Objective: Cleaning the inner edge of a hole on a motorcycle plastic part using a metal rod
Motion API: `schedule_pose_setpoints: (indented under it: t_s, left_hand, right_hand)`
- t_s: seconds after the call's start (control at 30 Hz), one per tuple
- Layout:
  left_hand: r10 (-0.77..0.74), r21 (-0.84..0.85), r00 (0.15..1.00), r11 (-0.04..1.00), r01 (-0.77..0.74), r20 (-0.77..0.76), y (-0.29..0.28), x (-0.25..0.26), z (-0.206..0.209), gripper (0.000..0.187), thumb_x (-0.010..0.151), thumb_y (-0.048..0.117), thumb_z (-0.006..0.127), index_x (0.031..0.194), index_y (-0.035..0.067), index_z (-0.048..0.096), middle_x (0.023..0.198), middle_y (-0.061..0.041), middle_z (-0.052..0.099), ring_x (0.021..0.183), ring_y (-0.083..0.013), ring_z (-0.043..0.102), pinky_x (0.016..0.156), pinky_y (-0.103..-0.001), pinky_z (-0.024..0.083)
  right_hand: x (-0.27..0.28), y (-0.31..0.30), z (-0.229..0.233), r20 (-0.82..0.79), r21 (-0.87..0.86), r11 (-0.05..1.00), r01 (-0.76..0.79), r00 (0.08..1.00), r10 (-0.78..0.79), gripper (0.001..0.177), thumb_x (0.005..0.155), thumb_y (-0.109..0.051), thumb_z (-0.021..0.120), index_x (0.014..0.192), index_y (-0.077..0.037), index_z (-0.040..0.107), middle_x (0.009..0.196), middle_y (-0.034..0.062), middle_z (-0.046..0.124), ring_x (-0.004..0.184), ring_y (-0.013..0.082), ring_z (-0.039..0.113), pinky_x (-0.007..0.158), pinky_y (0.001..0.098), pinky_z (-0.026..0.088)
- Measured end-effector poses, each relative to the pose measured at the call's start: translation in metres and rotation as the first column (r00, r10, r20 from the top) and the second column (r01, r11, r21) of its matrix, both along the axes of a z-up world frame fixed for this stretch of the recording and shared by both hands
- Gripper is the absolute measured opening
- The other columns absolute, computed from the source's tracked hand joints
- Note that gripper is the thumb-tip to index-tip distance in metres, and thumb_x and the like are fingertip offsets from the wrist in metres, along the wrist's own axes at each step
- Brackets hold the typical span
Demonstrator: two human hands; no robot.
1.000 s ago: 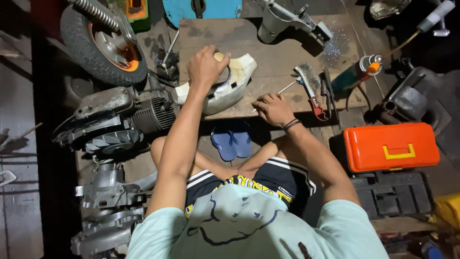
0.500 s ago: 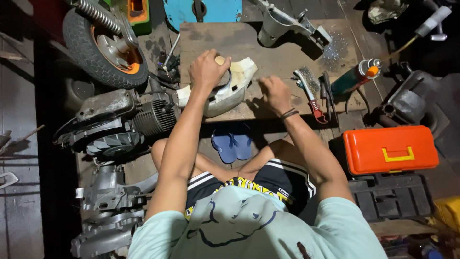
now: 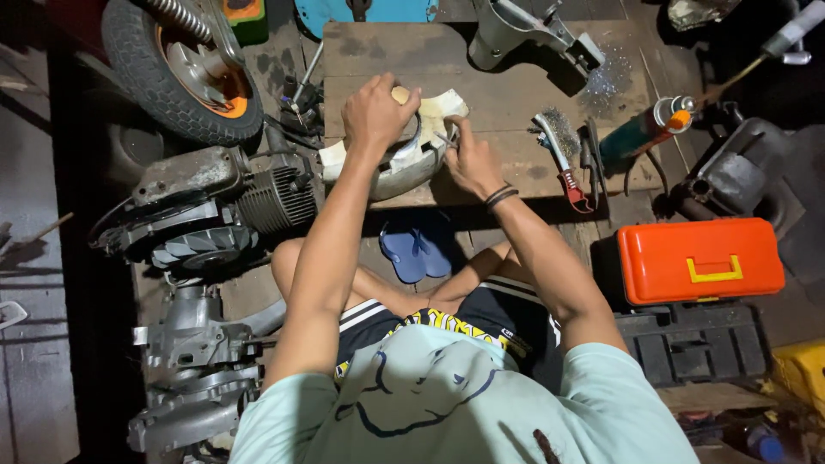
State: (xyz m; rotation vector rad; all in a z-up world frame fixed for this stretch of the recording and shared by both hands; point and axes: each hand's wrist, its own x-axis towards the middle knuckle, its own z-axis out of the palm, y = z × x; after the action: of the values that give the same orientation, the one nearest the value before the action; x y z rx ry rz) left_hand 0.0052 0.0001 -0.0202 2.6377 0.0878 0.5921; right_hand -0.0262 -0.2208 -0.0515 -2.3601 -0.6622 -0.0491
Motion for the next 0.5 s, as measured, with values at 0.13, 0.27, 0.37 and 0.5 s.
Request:
schedule_pose_setpoints:
  t_s: [0.13, 0.27, 0.37, 0.5]
  left_hand:
    - [0.010, -0.022, 0.998, 1.000, -0.008, 0.060, -0.002, 0.005, -0.006, 0.056, 0.095, 0.062, 0.058, 0.091, 0.007, 0.070, 0.069, -0.002, 0.061, 0.052, -0.0190, 0.054, 0.041, -0.037, 0.037]
    - [0.002, -0.059, 1.000, 0.998, -0.001, 0.027, 0.004, -0.007, 0.012, 0.054, 0.090, 0.064, 0.060, 0.094, 0.012, 0.071, 0.081, -0.009, 0.070, 0.069, -0.0311, 0.068, 0.056, -0.047, 0.051]
    - [-0.031, -0.127, 0.998, 0.991, 0.037, 0.048, 0.002, -0.015, 0.020, 0.053, 0.086, 0.065, 0.064, 0.087, 0.012, 0.067, 0.081, -0.015, 0.069, 0.079, -0.0403, 0.074, 0.066, -0.055, 0.057]
    - [-0.026, -0.115, 0.998, 0.993, 0.032, 0.055, 0.004, -0.008, 0.015, 0.053, 0.085, 0.065, 0.065, 0.085, 0.012, 0.065, 0.081, -0.016, 0.068, 0.078, -0.0420, 0.073, 0.066, -0.058, 0.056]
  right_hand:
    - [0.009, 0.013, 0.029, -0.029, -0.016, 0.998, 0.055, 0.998, -0.056, 0.047, 0.088, -0.012, 0.050, 0.134, -0.014, 0.041, 0.061, 0.0076, 0.041, 0.046, 0.0331, 0.041, 0.047, 0.0439, 0.030]
    - [0.020, 0.017, 0.067, -0.218, -0.156, 0.988, -0.016, 0.976, -0.019, 0.075, 0.087, -0.014, 0.053, 0.155, -0.023, 0.024, 0.131, 0.0256, 0.067, 0.099, 0.0584, 0.063, 0.086, 0.0656, 0.045]
    - [0.005, 0.015, 0.095, -0.253, -0.109, 0.994, -0.016, 0.967, -0.012, 0.087, 0.088, -0.009, 0.058, 0.163, -0.023, 0.016, 0.122, 0.0344, 0.067, 0.109, 0.0618, 0.060, 0.098, 0.0737, 0.045]
    - [0.027, 0.016, 0.046, -0.179, -0.102, 0.991, -0.086, 0.982, 0.066, 0.069, 0.083, -0.015, 0.062, 0.149, -0.029, 0.051, 0.120, 0.0156, 0.074, 0.102, 0.0508, 0.069, 0.094, 0.0639, 0.054]
